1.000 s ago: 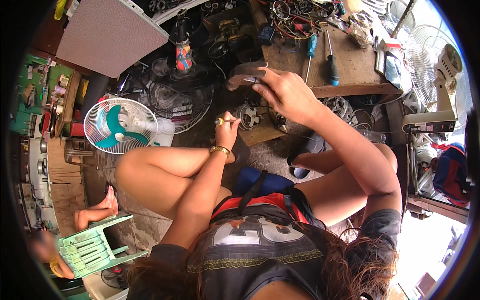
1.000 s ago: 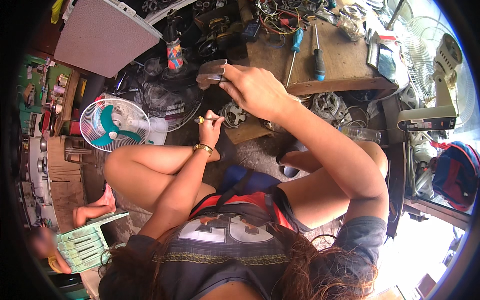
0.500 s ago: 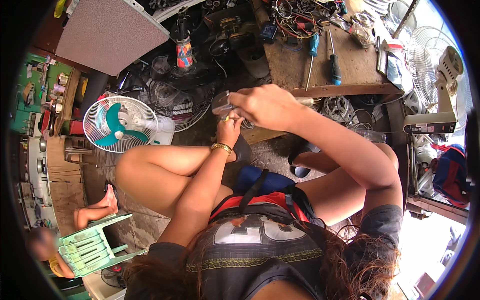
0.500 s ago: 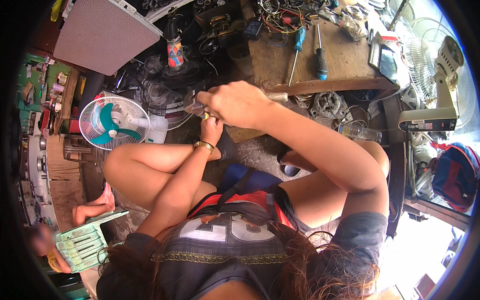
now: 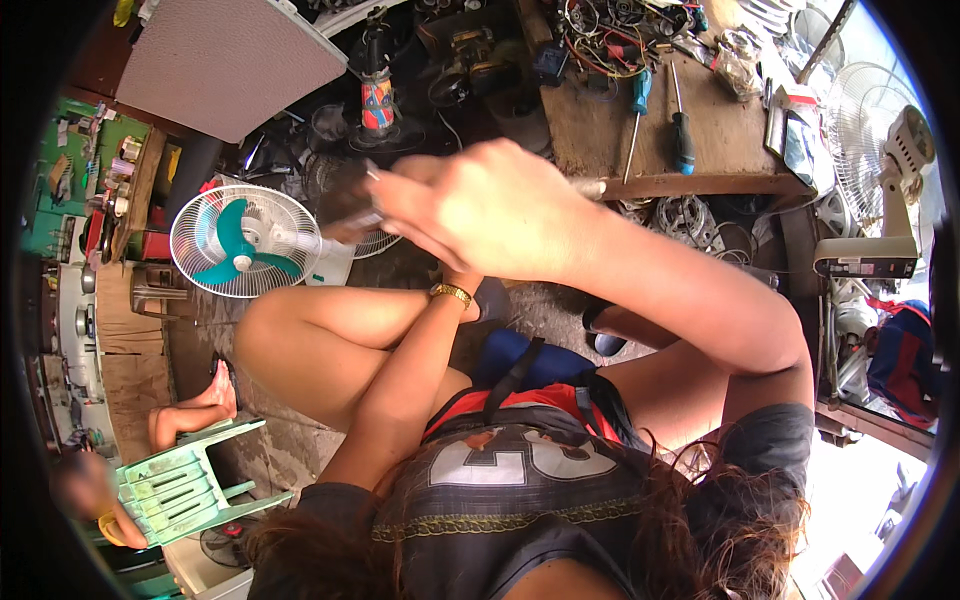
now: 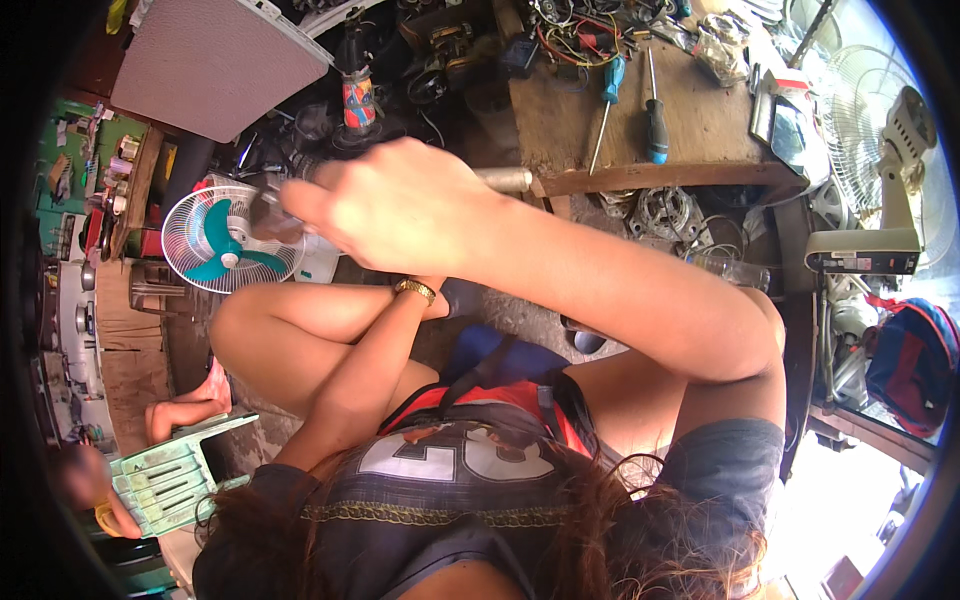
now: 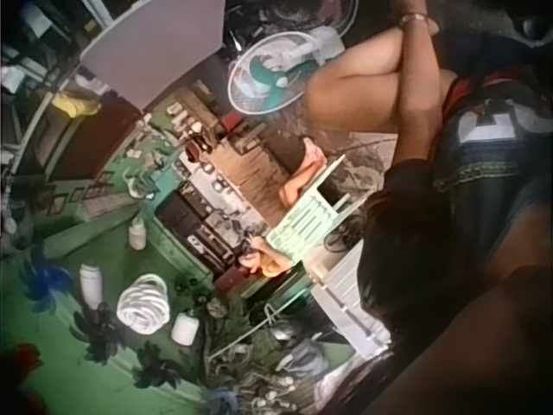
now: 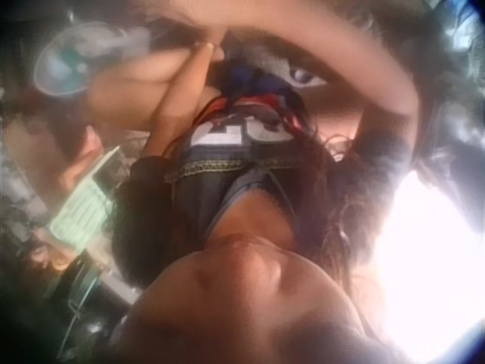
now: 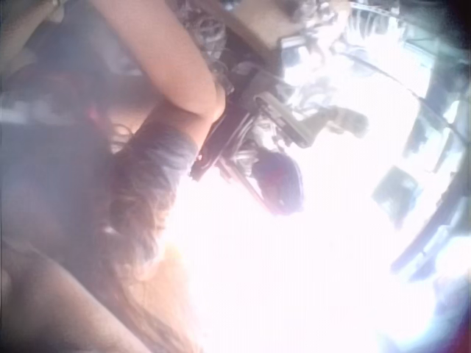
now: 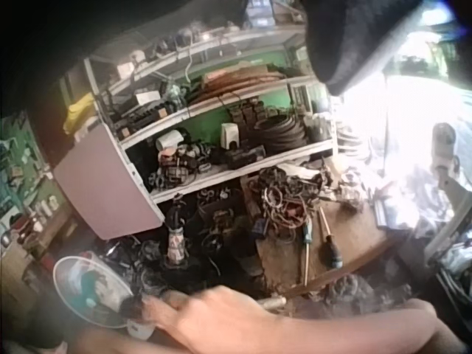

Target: The person repairs an electric motor by removing screws with a screwdriver and using a hammer to tap the metal casing apart.

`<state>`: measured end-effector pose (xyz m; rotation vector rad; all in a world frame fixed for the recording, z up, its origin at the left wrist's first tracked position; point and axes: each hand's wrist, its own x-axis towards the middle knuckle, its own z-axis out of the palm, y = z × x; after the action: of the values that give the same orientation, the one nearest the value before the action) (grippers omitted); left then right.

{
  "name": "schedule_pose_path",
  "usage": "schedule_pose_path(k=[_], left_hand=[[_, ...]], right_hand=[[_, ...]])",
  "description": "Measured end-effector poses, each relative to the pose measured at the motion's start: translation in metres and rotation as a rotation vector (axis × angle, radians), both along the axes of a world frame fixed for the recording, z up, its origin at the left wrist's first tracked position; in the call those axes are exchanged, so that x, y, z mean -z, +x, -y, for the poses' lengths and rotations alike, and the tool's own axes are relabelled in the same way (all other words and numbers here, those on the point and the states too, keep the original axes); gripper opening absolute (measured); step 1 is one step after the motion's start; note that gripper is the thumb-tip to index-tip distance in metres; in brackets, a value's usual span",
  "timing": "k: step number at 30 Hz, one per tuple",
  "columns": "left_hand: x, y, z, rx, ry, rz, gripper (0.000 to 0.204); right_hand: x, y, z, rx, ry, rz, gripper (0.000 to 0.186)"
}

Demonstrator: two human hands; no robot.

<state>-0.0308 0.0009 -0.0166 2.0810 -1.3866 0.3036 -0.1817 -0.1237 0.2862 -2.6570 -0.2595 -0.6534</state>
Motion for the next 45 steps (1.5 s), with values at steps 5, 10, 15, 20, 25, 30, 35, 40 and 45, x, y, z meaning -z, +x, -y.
schedule_pose_path(k=[5,10,15,20,25,30,35,40,45], left_hand=[[-0.003,-0.005,-0.007,0.009,0.032,-0.064,0.016],[-0.037,-0.007,0.009,0.051,0.081,-0.225,0.019],[-0.025,0.001,0.011,0.015,0.021,-0.120,0.020],[-0.026,-0.004,0.005,-0.014,0.054,-0.238,0.022],[-0.026,0.003,-0.004,-0.001,0.130,-0.200,0.017],[-0.019,-0.002,-0.001,-0.007,-0.007,-0.089,0.018],[-0.037,0.009,0.004,0.009,-0.113,-0.716,0.021],[-0.071,0.007,0.039,0.020,-0.274,-0.869,0.018],[-0.110,-0.013,0.098,0.174,-0.040,-0.697,0.017]], right_hand=[[0.063,0.004,0.012,0.131,-0.017,-0.334,0.029],[0.031,0.006,0.021,0.155,0.136,-0.060,0.022],[0.063,0.004,0.014,0.105,-0.121,-0.267,0.021],[0.042,0.005,0.007,0.104,-0.129,-0.250,0.024],[0.028,-0.002,0.000,0.071,-0.027,-0.051,0.024],[0.062,0.007,0.013,0.190,-0.002,-0.214,0.021],[0.022,0.000,0.034,0.174,0.295,0.164,0.021],[0.025,-0.050,0.102,0.463,0.289,0.122,0.031],[0.085,-0.136,0.195,0.822,0.299,0.103,0.036]])
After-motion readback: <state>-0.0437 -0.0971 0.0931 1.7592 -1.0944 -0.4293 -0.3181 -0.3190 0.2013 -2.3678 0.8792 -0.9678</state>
